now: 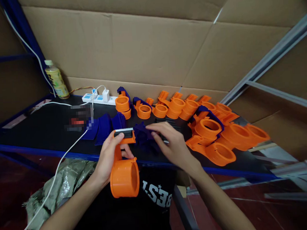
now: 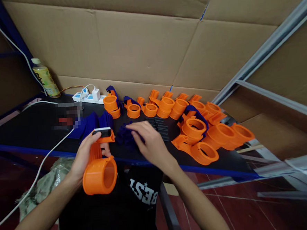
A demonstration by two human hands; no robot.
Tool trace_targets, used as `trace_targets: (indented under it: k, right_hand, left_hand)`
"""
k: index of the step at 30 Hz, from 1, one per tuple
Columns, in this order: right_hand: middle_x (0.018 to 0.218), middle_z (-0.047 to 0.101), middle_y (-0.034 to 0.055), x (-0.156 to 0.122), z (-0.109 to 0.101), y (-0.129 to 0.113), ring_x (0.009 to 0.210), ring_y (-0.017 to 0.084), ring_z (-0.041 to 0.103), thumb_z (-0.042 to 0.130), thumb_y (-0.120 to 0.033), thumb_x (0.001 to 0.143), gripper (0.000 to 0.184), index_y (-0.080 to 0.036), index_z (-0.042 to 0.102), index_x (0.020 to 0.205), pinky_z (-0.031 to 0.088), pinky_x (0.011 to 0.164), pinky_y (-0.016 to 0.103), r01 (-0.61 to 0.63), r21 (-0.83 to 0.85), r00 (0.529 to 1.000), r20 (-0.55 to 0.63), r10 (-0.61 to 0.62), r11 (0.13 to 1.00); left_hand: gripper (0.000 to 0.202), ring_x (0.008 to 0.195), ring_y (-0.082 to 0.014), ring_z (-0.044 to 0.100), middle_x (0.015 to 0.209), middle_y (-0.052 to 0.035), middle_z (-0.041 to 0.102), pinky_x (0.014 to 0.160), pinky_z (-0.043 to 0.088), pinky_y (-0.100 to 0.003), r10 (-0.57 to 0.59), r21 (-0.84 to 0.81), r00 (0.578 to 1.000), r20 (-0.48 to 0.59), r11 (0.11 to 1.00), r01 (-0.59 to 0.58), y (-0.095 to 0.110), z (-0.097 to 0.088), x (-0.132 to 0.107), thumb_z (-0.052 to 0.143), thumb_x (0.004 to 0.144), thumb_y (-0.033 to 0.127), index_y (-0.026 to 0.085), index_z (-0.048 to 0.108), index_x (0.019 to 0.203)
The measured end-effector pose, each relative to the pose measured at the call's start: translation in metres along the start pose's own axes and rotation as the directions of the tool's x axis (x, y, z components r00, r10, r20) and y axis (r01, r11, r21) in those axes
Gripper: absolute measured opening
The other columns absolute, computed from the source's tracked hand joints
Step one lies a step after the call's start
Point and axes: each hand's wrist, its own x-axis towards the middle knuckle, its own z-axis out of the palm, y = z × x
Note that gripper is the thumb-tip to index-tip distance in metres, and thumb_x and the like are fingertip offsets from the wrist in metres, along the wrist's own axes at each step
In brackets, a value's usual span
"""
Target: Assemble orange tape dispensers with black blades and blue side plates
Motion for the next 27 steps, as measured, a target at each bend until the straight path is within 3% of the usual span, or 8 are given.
trace_targets:
  k: [2, 6, 10, 13, 17, 21, 24, 27]
  right_hand:
    - [0.120, 0.071, 0.0086, 0.008, -0.003, 0.025, 0.114, 0.025, 0.063, 0.056, -0.023, 0.099, 0.028, -0.023, 0.066, 0.125, 0.052, 0.100, 0.046, -0.080, -0.114, 0.991, 0.097, 0.092, 0.990]
    - [0.113, 0.074, 0.0097, 0.019, -0.001, 0.057, 0.105, 0.025, 0.066, 0.067, -0.029, 0.093, 0.026, -0.021, 0.072, 0.117, 0.053, 0.094, 0.044, -0.052, -0.225, 0.931, 0.342, 0.129, 0.973]
    - [0.111, 0.072, 0.0093, 0.019, 0.000, 0.058, 0.103, 0.024, 0.066, 0.071, -0.038, 0.090, 0.035, -0.022, 0.071, 0.121, 0.053, 0.090, 0.038, -0.072, -0.235, 0.893, 0.418, 0.168, 0.969]
    - [0.106, 0.072, 0.0070, 0.019, 0.001, 0.055, 0.095, 0.021, 0.067, 0.077, -0.032, 0.085, 0.038, -0.026, 0.071, 0.122, 0.052, 0.083, 0.033, -0.103, -0.209, 0.861, 0.471, 0.193, 0.972]
    - [0.105, 0.072, 0.0066, 0.019, 0.002, 0.058, 0.094, 0.020, 0.066, 0.078, -0.023, 0.083, 0.035, -0.025, 0.072, 0.117, 0.051, 0.083, 0.031, -0.111, -0.166, 0.855, 0.486, 0.179, 0.980]
    - [0.100, 0.070, 0.0055, 0.022, -0.007, 0.056, 0.087, 0.017, 0.064, 0.078, -0.029, 0.083, 0.034, -0.022, 0.072, 0.116, 0.051, 0.079, 0.030, -0.159, -0.060, 0.891, 0.421, 0.170, 0.985]
    - [0.105, 0.070, 0.0048, 0.026, -0.019, 0.042, 0.087, 0.016, 0.063, 0.073, -0.035, 0.088, 0.042, -0.025, 0.068, 0.128, 0.052, 0.077, 0.030, -0.211, 0.088, 0.915, 0.370, 0.164, 0.974]
    - [0.104, 0.069, 0.0046, 0.028, -0.025, 0.021, 0.088, 0.016, 0.063, 0.071, -0.037, 0.090, 0.041, -0.026, 0.069, 0.129, 0.052, 0.076, 0.029, -0.236, 0.262, 0.925, 0.354, 0.134, 0.936]
  left_hand:
    - [0.027, 0.046, -0.0138, 0.060, 0.061, 0.0025, 0.065, 0.055, 0.058, -0.029, 0.010, -0.031, 1.000, -0.013, 0.999, -0.010, 0.005, -0.002, 0.000, 0.067, 0.088, 0.043, 0.020, 0.059, 0.101]
    - [0.031, 0.047, -0.0164, 0.063, 0.053, 0.0030, 0.059, 0.054, 0.057, -0.028, -0.018, -0.056, 1.000, 0.000, 0.998, 0.018, 0.010, -0.002, 0.001, 0.066, 0.089, 0.049, 0.019, 0.059, 0.093]
    - [0.035, 0.046, -0.0146, 0.062, 0.054, 0.0022, 0.061, 0.056, 0.057, -0.028, -0.049, -0.077, 0.999, -0.020, 0.996, 0.047, 0.009, -0.002, 0.002, 0.066, 0.089, 0.052, 0.018, 0.061, 0.094]
    - [0.037, 0.046, -0.0132, 0.063, 0.057, 0.0010, 0.064, 0.057, 0.059, -0.027, -0.053, -0.088, 0.998, -0.044, 0.995, 0.049, 0.008, -0.003, 0.004, 0.066, 0.089, 0.053, 0.017, 0.063, 0.100]
    - [0.044, 0.050, -0.0164, 0.068, 0.061, -0.0033, 0.068, 0.053, 0.058, -0.025, -0.080, -0.075, 0.996, -0.033, 0.994, 0.078, 0.008, -0.005, 0.004, 0.066, 0.088, 0.055, 0.016, 0.064, 0.106]
    - [0.045, 0.053, -0.0169, 0.069, 0.065, -0.0051, 0.071, 0.057, 0.060, -0.027, -0.076, -0.096, 0.997, -0.018, 0.993, 0.074, 0.007, -0.004, 0.005, 0.069, 0.087, 0.053, 0.014, 0.066, 0.109]
    - [0.040, 0.054, -0.0149, 0.067, 0.065, -0.0029, 0.069, 0.065, 0.063, -0.030, -0.060, -0.120, 0.998, -0.016, 0.991, 0.058, 0.004, -0.003, 0.005, 0.072, 0.086, 0.044, 0.013, 0.068, 0.111]
    - [0.037, 0.053, -0.0136, 0.065, 0.063, -0.0001, 0.067, 0.067, 0.064, -0.033, -0.074, -0.131, 0.997, -0.002, 0.989, 0.073, -0.002, 0.000, 0.004, 0.076, 0.083, 0.035, 0.014, 0.067, 0.112]
